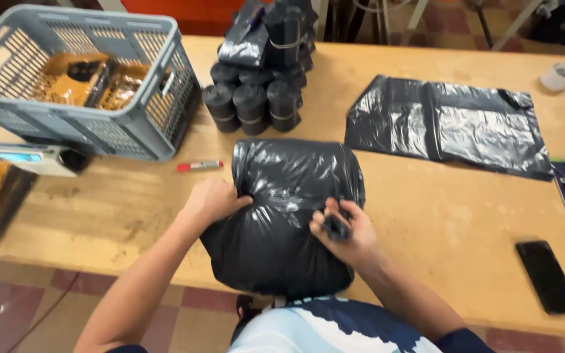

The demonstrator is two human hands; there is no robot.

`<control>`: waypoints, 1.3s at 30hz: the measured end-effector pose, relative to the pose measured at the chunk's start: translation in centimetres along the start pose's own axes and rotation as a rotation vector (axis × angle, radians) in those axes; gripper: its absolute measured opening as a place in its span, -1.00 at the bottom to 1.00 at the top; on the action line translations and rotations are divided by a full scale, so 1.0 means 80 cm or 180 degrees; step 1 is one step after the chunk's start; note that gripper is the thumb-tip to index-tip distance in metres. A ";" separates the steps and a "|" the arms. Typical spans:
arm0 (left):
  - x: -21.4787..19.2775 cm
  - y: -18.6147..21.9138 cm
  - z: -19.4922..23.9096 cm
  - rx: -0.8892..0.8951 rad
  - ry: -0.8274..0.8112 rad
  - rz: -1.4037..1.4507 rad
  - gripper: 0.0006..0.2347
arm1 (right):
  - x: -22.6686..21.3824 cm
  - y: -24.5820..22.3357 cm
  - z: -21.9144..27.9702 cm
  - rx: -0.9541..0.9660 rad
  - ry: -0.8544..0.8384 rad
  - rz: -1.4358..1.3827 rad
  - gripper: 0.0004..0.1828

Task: The person takes a package of garbage bags from a basket, places it into a larger black plastic bag, and ties the bag closed. The person then picks up a red marker and appears to prepare to label the bag.

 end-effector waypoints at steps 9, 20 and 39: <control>0.020 0.053 0.091 0.0397 -0.0146 0.0054 -0.55 | 0.051 -0.033 -0.050 -0.0242 -0.1131 -0.0204 -0.78; 0.071 0.194 0.176 0.2184 0.0251 0.0156 -0.76 | 0.143 0.031 -0.094 -0.0258 -0.1816 0.2519 -0.63; -0.052 0.188 0.087 0.0383 -0.2650 0.1995 -0.55 | 0.203 0.105 -0.089 -0.0426 -0.2110 0.4731 -0.63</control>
Point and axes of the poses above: each hand's wrist, its own z-axis away from the middle knuckle, its own x-axis out of the palm, y = z × x, the point moved 8 cm from there along -z, towards the middle knuckle, and after that the axes turned 1 degree about x, right-handed, at the moved point
